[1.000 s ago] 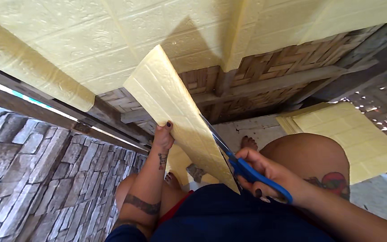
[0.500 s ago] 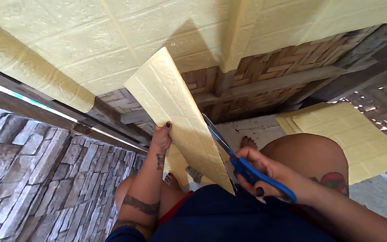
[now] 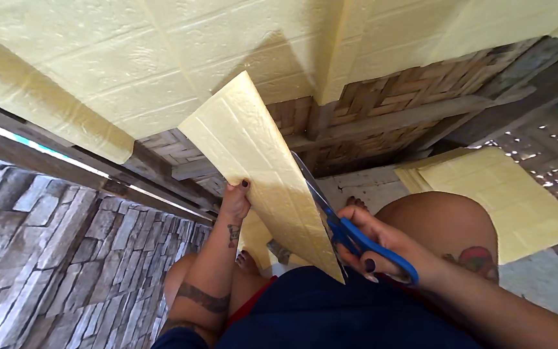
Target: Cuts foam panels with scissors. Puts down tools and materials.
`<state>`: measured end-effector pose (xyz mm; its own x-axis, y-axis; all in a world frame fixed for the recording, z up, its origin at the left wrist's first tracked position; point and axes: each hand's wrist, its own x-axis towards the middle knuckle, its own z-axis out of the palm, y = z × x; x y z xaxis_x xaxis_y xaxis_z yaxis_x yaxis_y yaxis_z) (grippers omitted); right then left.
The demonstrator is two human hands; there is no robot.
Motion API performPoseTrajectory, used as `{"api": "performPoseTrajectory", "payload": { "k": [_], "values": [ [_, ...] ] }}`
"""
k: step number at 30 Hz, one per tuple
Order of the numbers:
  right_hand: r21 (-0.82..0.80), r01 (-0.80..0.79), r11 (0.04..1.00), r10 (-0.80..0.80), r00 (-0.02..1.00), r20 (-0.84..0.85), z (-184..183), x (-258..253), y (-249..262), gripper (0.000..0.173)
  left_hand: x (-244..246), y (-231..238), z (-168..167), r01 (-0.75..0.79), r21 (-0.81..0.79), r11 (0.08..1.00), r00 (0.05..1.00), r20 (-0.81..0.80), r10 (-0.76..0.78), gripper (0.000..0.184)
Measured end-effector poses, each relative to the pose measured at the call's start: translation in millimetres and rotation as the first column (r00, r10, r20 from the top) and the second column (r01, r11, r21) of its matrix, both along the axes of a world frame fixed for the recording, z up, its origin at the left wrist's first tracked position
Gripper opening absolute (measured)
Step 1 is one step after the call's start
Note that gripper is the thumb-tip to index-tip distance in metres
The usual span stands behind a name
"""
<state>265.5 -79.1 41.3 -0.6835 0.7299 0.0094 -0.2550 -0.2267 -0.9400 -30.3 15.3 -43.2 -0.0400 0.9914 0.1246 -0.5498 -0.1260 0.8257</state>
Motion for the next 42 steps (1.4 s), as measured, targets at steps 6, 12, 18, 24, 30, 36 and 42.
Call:
{"api": "performPoseTrajectory", "payload": {
  "k": [6,12,18,24,30,36,42],
  "values": [
    [0.014,0.021,1.0,-0.021,1.0,-0.012,-0.8,-4.2,-2.1,0.048,0.2,2.7,-4.1,0.041,0.001,0.999,0.999,0.03,-0.041,0.058],
    [0.062,0.069,0.996,-0.074,0.994,0.077,-1.0,-0.3,0.3,0.052,0.6,3.0,-3.8,0.033,-0.019,0.999,0.999,0.016,-0.033,0.061],
    [0.051,0.05,0.997,-0.056,0.993,0.108,1.2,1.5,1.2,0.051,0.5,2.6,-1.7,0.019,-0.042,0.999,1.0,-0.001,-0.019,0.064],
    [0.073,-0.002,0.997,-0.005,0.995,0.099,2.5,5.9,3.7,0.052,-1.8,3.2,-2.2,0.021,-0.07,0.997,0.999,-0.032,-0.023,0.065],
    [0.064,-0.048,0.997,0.04,0.992,0.123,7.2,4.0,10.6,0.063,-0.3,0.8,0.4,0.033,-0.056,0.998,0.995,-0.09,-0.038,0.06],
    [0.075,-0.043,0.996,0.032,0.99,0.139,14.9,0.3,18.4,0.064,0.8,-1.2,6.0,0.011,-0.062,0.998,0.995,-0.101,-0.017,0.062],
    [0.047,0.081,0.996,-0.083,0.996,0.031,8.3,-2.7,15.2,0.06,5.0,-1.9,3.5,0.02,-0.083,0.996,0.997,-0.076,-0.027,0.067]
  ]
}}
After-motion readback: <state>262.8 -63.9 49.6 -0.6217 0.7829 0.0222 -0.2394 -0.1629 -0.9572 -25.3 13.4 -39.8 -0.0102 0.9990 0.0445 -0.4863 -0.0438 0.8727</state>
